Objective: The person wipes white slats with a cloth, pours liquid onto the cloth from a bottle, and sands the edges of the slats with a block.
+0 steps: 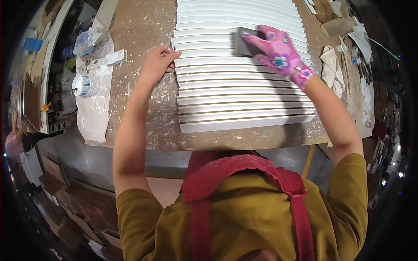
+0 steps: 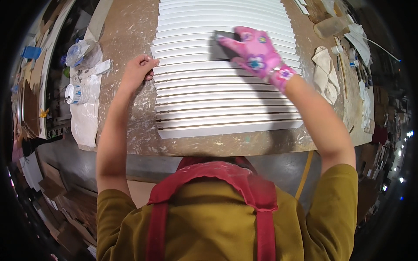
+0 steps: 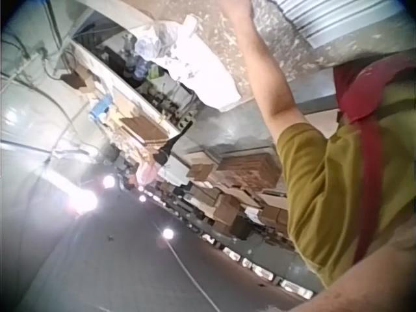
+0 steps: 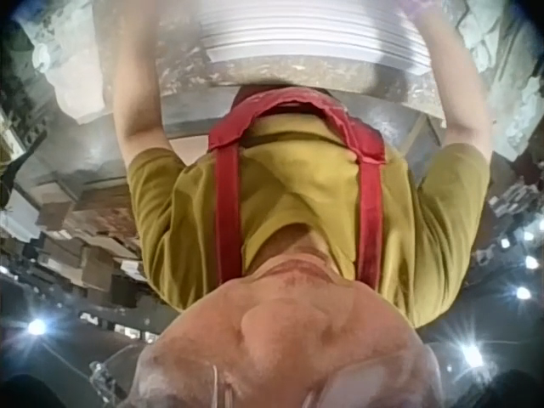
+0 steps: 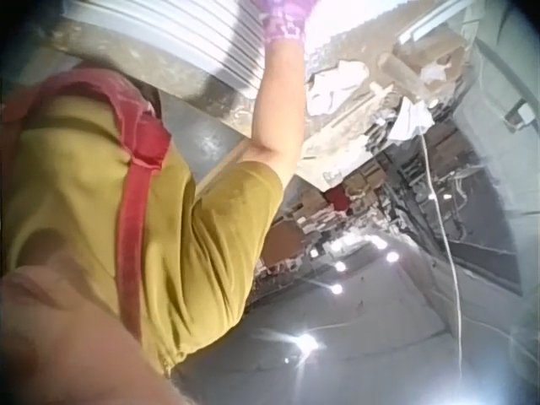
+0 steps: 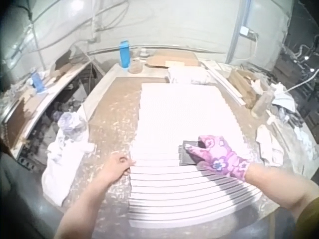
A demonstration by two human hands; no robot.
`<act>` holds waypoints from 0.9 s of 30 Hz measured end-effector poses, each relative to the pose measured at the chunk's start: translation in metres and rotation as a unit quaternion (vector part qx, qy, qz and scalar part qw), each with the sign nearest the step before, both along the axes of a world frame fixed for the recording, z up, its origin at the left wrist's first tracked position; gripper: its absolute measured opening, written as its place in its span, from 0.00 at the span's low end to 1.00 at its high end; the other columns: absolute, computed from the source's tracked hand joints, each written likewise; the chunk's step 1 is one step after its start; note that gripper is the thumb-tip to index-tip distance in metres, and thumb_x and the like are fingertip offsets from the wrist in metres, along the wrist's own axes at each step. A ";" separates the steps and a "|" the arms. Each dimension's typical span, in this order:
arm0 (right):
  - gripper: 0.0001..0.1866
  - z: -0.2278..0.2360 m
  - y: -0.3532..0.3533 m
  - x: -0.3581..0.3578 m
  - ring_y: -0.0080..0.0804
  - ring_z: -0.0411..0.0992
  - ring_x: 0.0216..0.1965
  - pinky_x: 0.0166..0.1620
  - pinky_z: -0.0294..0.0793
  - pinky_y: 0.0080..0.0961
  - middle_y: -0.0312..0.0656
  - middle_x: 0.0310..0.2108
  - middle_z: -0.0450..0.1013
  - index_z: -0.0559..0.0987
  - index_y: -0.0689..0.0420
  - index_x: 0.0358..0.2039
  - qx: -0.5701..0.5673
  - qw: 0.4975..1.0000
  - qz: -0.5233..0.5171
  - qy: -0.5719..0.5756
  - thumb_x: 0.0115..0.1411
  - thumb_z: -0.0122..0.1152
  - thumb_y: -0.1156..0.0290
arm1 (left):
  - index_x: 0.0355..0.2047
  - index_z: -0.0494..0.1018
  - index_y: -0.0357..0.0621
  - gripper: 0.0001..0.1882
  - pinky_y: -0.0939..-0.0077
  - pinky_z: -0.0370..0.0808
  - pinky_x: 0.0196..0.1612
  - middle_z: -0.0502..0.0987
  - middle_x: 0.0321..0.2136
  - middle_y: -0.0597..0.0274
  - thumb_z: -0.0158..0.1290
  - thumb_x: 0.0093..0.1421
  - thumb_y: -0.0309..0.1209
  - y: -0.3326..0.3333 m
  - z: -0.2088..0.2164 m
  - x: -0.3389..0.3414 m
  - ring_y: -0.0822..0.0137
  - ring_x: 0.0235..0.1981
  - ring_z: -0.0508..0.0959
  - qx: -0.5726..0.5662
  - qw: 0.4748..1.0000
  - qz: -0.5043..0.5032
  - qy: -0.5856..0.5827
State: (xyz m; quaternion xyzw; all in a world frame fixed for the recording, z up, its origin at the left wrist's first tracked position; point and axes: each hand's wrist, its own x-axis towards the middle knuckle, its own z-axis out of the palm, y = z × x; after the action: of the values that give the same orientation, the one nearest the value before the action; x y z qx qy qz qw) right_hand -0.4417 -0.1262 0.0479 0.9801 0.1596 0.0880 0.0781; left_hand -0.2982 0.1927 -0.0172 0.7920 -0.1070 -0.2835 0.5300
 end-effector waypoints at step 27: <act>0.24 0.007 0.121 0.067 0.41 0.75 0.39 0.36 0.75 0.37 0.43 0.43 0.70 0.72 0.40 0.54 0.066 0.994 -0.021 0.081 0.55 0.60 0.63 | 0.41 0.73 0.32 0.09 0.85 0.75 0.35 0.76 0.31 0.63 0.53 0.61 0.23 0.012 -0.021 0.005 0.75 0.31 0.76 -0.128 0.990 -0.021 0.059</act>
State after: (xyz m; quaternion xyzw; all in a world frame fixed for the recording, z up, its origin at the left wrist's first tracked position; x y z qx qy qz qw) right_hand -0.3746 -0.0053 0.0550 0.9902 0.1389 0.0170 0.0014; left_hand -0.2931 0.2050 -0.0385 0.6973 -0.1275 -0.3245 0.6263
